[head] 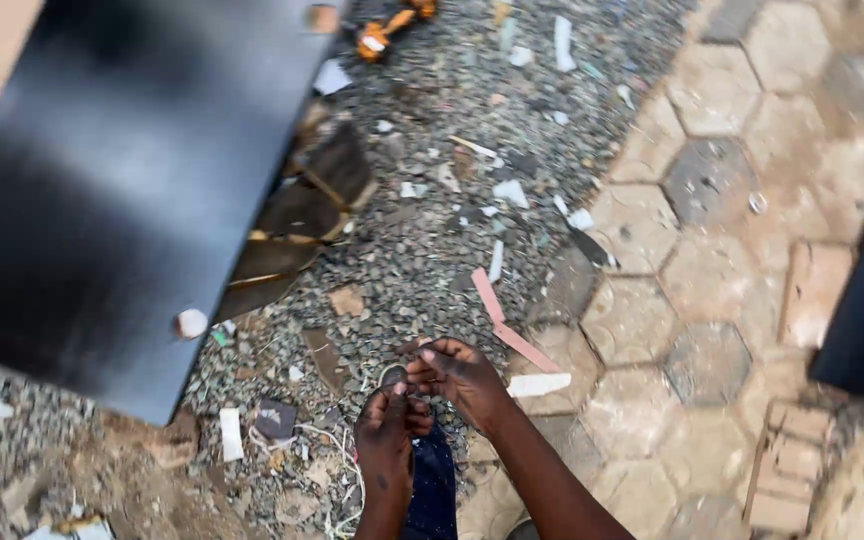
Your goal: The person uses a cordless power drill to screw metal hinges onto a black wooden panel in an outdoor workspace.
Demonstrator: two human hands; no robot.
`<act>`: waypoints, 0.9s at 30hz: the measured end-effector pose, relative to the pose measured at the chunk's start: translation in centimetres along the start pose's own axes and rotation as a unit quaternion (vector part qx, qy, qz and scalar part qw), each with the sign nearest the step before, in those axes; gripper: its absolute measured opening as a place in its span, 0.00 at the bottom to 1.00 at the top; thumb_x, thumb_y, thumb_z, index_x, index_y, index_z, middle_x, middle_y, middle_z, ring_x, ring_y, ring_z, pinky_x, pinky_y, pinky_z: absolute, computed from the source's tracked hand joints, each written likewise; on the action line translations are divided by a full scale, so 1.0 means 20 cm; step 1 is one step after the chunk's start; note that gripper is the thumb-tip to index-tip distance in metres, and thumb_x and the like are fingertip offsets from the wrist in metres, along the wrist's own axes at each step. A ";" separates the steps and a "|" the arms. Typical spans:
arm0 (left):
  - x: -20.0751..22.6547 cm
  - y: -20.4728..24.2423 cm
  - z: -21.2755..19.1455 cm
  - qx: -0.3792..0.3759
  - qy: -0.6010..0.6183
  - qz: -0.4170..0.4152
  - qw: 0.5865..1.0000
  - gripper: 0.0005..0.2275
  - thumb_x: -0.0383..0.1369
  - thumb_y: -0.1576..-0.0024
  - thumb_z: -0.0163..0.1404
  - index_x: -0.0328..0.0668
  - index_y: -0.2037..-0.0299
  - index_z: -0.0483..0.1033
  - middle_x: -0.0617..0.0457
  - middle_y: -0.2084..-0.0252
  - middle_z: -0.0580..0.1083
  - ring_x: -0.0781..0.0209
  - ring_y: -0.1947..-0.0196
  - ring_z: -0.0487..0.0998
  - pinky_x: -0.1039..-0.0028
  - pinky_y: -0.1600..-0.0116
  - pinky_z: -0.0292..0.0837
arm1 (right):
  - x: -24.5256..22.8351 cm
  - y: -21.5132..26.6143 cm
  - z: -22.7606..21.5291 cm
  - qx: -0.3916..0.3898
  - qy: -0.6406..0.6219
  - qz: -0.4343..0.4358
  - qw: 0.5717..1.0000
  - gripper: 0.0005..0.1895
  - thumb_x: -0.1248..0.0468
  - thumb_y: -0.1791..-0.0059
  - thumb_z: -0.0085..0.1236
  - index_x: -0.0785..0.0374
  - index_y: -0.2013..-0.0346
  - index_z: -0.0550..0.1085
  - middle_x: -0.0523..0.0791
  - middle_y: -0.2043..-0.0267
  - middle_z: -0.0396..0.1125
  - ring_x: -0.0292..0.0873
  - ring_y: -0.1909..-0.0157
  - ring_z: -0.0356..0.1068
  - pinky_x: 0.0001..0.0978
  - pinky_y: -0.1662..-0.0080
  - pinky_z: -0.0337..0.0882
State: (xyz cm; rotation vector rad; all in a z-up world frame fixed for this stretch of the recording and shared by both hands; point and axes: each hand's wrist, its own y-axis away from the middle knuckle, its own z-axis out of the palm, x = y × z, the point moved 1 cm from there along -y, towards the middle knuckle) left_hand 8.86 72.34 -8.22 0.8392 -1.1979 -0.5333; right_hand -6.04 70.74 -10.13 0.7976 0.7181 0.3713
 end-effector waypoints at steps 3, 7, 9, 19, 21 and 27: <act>-0.17 0.12 0.19 -0.098 -0.081 0.000 0.992 0.08 0.32 0.38 0.54 0.34 0.64 0.75 0.43 0.74 0.77 0.57 0.81 0.75 0.72 0.75 0.65 | 0.03 0.28 -0.48 0.082 -0.098 -0.076 0.989 0.08 0.67 0.51 0.63 0.66 0.63 0.71 0.57 0.63 0.76 0.53 0.61 0.78 0.44 0.57 0.79; -0.46 0.42 0.50 -0.138 -0.245 0.006 0.960 0.08 0.30 0.41 0.56 0.31 0.58 0.81 0.41 0.72 0.79 0.57 0.78 0.75 0.72 0.71 0.68 | 0.16 0.77 -1.14 0.152 -0.211 -0.186 0.947 0.12 0.60 0.52 0.65 0.62 0.70 0.71 0.53 0.69 0.73 0.52 0.63 0.76 0.44 0.59 0.74; -0.70 0.58 0.61 -0.165 -0.311 0.008 0.936 0.09 0.30 0.42 0.57 0.29 0.58 0.81 0.41 0.71 0.80 0.56 0.76 0.76 0.71 0.69 0.70 | 0.31 1.03 -1.45 0.188 -0.261 -0.213 0.923 0.16 0.55 0.54 0.67 0.57 0.72 0.69 0.52 0.71 0.72 0.52 0.63 0.77 0.44 0.59 0.72; -2.33 1.57 0.72 -0.405 -0.516 -0.023 0.755 0.10 0.36 0.42 0.57 0.33 0.67 0.81 0.43 0.73 0.81 0.52 0.76 0.80 0.63 0.69 0.75 | 1.58 2.41 -2.57 0.353 -0.445 -0.323 0.757 0.14 0.53 0.51 0.62 0.62 0.64 0.74 0.51 0.61 0.73 0.48 0.63 0.72 0.41 0.59 0.71; -2.65 1.83 0.68 -0.436 -0.535 -0.051 0.722 0.10 0.35 0.43 0.57 0.33 0.68 0.80 0.42 0.73 0.80 0.53 0.78 0.78 0.64 0.70 0.74 | 1.87 2.70 -2.70 0.402 -0.468 -0.323 0.717 0.12 0.55 0.50 0.62 0.60 0.62 0.74 0.50 0.58 0.74 0.46 0.62 0.72 0.41 0.58 0.71; -3.27 2.47 0.52 -0.499 -0.591 -0.122 0.622 0.09 0.33 0.41 0.55 0.32 0.66 0.80 0.47 0.75 0.77 0.57 0.77 0.75 0.67 0.67 0.71 | 2.59 3.23 -2.97 0.480 -0.558 -0.326 0.593 0.08 0.69 0.50 0.60 0.66 0.56 0.77 0.51 0.69 0.71 0.44 0.68 0.70 0.33 0.62 0.71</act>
